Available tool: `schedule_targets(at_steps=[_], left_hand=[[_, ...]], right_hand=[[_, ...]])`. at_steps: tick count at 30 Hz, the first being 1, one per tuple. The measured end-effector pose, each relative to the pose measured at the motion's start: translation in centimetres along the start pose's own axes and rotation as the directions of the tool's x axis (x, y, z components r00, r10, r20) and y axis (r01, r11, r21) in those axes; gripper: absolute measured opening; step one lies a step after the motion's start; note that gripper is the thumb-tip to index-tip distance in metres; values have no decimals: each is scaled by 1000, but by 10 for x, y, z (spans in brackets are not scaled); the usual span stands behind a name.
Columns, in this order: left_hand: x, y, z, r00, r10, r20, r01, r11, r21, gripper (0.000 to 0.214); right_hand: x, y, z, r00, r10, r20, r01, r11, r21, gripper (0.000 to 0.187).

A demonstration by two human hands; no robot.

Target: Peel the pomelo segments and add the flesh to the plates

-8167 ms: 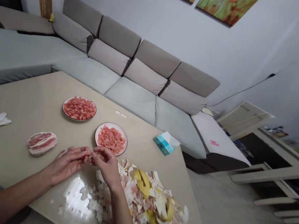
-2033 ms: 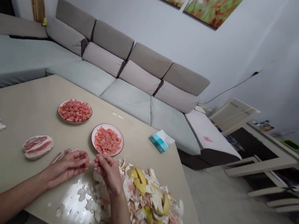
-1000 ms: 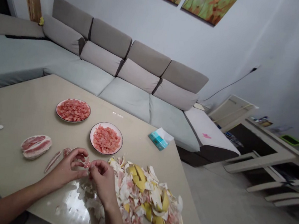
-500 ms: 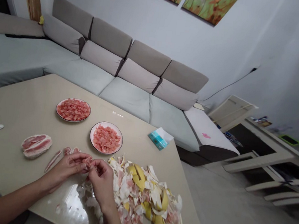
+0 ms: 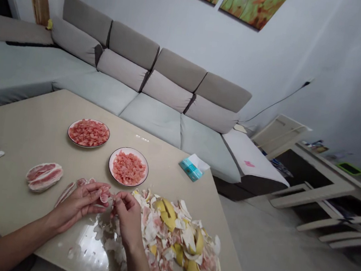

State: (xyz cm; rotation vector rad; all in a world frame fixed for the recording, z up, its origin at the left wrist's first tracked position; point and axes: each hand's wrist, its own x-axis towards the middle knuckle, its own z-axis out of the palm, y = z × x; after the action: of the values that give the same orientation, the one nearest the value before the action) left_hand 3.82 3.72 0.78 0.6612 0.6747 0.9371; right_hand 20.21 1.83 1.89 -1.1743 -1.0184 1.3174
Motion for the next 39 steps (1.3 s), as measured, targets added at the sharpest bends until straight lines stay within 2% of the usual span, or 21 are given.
schedule_targets(at_steps=[5, 7, 11, 13, 16, 18, 20, 22, 24, 28, 30, 32, 34, 35, 37, 39], left_hand=[[1, 1, 0, 1000, 0, -10, 0, 1000, 14, 31], [1, 2, 0, 999, 41, -33, -41, 999, -14, 28], [3, 6, -1, 992, 112, -54, -115, 992, -58, 25], [3, 7, -1, 993, 113, -44, -116, 992, -56, 27], [3, 6, -1, 995, 94, -29, -95, 994, -51, 29], [1, 5, -1, 996, 84, -11, -84, 996, -41, 31], [0, 5, 1, 996, 85, 4, -85, 996, -10, 32], [-1, 4, 3, 996, 92, 10, -93, 994, 55, 33], [-1, 3, 5, 995, 97, 11, -98, 983, 154, 34], [1, -2, 5, 987, 153, 48, -160, 920, 357, 29], [2, -6, 2, 961, 260, 92, -272, 835, 479, 25], [1, -9, -1, 909, 380, 172, -402, 685, 607, 24], [0, -8, -2, 859, 446, 253, -486, 549, 680, 27], [-1, -7, -1, 847, 456, 274, -502, 516, 694, 29], [-3, -3, 1, 861, 438, 258, -481, 534, 695, 31], [-4, 1, 3, 907, 378, 188, -405, 658, 635, 32]], right_hand=[[-2, -1, -1, 1000, 17, 14, -17, 1000, -4, 25], [-7, -5, 1, 998, 14, 55, -10, 997, -77, 22], [-20, -14, 6, 973, 55, 226, 24, 943, -331, 9], [-25, -17, 4, 967, 48, 250, 86, 863, -498, 8], [-27, -20, -6, 970, 15, 244, 172, 666, -726, 10], [-27, -21, -16, 975, -7, 220, 190, 531, -826, 23], [-26, -22, -21, 983, -76, 167, 183, 459, -869, 25], [-26, -25, -20, 981, -163, 103, 172, 497, -850, 13], [-26, -26, -12, 973, -227, 48, 178, 600, -780, 16], [-25, -23, 4, 970, -242, 11, 195, 755, -627, 14], [-24, -20, 9, 976, -216, 1, 177, 799, -575, 14], [-23, -16, 10, 981, -193, -22, 151, 832, -534, 16], [-21, -13, 10, 984, -172, -37, 132, 860, -493, 17], [-20, -12, 9, 987, -159, -38, 123, 874, -470, 18], [-18, -10, 7, 992, -119, -30, 96, 904, -417, 21], [-16, -10, 5, 998, -63, -25, 49, 930, -365, 24]])
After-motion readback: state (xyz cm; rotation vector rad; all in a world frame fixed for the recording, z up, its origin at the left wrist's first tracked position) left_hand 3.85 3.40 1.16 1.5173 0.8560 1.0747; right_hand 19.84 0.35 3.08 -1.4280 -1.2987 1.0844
